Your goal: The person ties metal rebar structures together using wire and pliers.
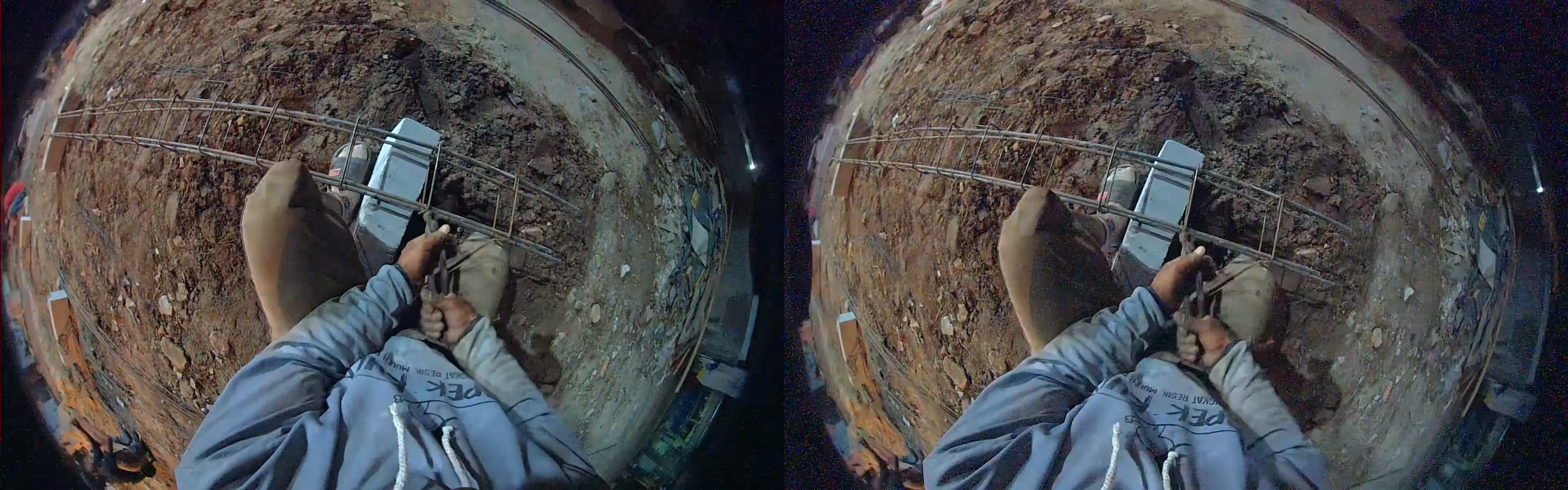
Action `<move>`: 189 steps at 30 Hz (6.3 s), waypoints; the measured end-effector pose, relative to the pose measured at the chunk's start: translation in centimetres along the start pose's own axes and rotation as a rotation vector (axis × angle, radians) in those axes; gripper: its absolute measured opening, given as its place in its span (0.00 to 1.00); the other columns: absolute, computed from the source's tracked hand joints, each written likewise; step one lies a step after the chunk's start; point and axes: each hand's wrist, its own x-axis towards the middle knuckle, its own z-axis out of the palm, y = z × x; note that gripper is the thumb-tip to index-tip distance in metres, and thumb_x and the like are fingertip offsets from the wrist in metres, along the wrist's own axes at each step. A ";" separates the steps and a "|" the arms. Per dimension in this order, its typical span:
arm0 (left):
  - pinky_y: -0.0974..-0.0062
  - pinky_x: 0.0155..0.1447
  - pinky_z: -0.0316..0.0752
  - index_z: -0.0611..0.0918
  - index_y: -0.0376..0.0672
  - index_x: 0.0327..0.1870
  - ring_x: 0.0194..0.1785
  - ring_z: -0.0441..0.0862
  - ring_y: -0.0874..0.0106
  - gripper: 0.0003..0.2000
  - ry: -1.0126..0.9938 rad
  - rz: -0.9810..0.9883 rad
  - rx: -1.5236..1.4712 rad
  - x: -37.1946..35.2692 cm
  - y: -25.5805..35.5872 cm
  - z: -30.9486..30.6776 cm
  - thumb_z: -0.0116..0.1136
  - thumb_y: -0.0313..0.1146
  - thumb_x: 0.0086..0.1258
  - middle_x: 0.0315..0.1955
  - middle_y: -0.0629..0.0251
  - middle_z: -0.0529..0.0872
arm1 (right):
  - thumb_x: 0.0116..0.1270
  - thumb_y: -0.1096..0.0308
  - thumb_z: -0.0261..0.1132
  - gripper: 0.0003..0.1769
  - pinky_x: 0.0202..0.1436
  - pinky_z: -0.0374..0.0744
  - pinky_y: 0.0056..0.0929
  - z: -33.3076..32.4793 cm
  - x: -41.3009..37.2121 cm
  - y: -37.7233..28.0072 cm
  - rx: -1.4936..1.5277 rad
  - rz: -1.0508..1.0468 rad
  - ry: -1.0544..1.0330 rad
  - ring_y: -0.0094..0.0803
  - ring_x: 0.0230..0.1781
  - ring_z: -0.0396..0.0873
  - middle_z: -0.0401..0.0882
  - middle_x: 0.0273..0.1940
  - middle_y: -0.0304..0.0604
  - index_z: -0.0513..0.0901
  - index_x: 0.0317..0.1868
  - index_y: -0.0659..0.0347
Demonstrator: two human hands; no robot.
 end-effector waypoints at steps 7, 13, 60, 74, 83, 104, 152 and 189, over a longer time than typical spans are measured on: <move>0.64 0.38 0.70 0.79 0.30 0.25 0.30 0.80 0.61 0.32 0.413 0.028 0.664 1.1 -0.4 1.3 0.50 0.60 0.61 0.22 0.51 0.80 | 0.58 0.61 0.62 0.14 0.35 0.74 0.33 -3.7 0.6 1.5 -0.976 -0.468 0.247 0.40 0.28 0.76 0.78 0.27 0.44 0.78 0.38 0.64; 0.66 0.32 0.66 0.75 0.33 0.23 0.26 0.72 0.70 0.35 0.407 0.280 0.873 -1.5 0.7 3.0 0.47 0.67 0.58 0.18 0.60 0.76 | 0.65 0.61 0.54 0.13 0.27 0.71 0.30 0.4 -1.1 1.4 -0.485 -0.350 0.453 0.34 0.22 0.72 0.74 0.23 0.42 0.75 0.43 0.61; 0.80 0.48 0.74 0.78 0.32 0.45 0.41 0.80 0.75 0.11 0.073 0.525 1.080 -0.2 2.6 -3.5 0.53 0.30 0.66 0.38 0.62 0.83 | 0.53 0.69 0.59 0.18 0.46 0.71 0.25 3.0 -3.9 -1.2 -0.683 -0.684 0.341 0.30 0.40 0.72 0.76 0.39 0.40 0.75 0.45 0.68; 0.72 0.39 0.75 0.81 0.39 0.35 0.33 0.81 0.65 0.08 0.137 0.700 1.121 1.6 1.9 -3.9 0.58 0.34 0.60 0.31 0.62 0.83 | 0.61 0.49 0.57 0.27 0.43 0.71 0.47 0.6 0.3 -2.6 -1.130 -0.977 0.828 0.59 0.38 0.74 0.76 0.33 0.66 0.79 0.38 0.71; 0.68 0.47 0.75 0.78 0.42 0.46 0.45 0.78 0.59 0.18 0.207 0.014 0.220 -2.1 3.9 -2.9 0.62 0.36 0.54 0.39 0.57 0.81 | 0.67 0.58 0.54 0.20 0.41 0.80 0.32 5.0 -3.4 -7.9 -0.188 -1.099 0.108 0.34 0.35 0.81 0.81 0.36 0.48 0.75 0.48 0.69; 0.70 0.43 0.76 0.78 0.36 0.45 0.41 0.80 0.60 0.14 0.046 1.007 1.590 0.7 3.0 -7.3 0.51 0.21 0.55 0.37 0.55 0.81 | 0.58 0.73 0.52 0.19 0.32 0.75 0.21 4.8 0.0 -3.6 -0.444 -0.601 0.207 0.21 0.29 0.74 0.75 0.34 0.34 0.74 0.51 0.61; 0.63 0.40 0.72 0.82 0.37 0.35 0.34 0.80 0.53 0.18 0.344 0.352 1.169 -2.0 6.0 0.7 0.54 0.45 0.58 0.27 0.47 0.81 | 0.56 0.67 0.55 0.11 0.32 0.71 0.42 -1.2 3.5 1.5 -0.500 -0.408 0.149 0.53 0.27 0.74 0.76 0.26 0.53 0.77 0.31 0.68; 0.80 0.29 0.68 0.78 0.37 0.34 0.24 0.74 0.78 0.10 -0.105 0.090 0.648 -7.1 23.5 -6.4 0.55 0.36 0.66 0.23 0.67 0.79 | 0.63 0.52 0.58 0.33 0.61 0.63 0.46 6.0 4.6 -11.2 -1.252 -0.774 1.971 0.54 0.63 0.58 0.60 0.61 0.59 0.62 0.63 0.61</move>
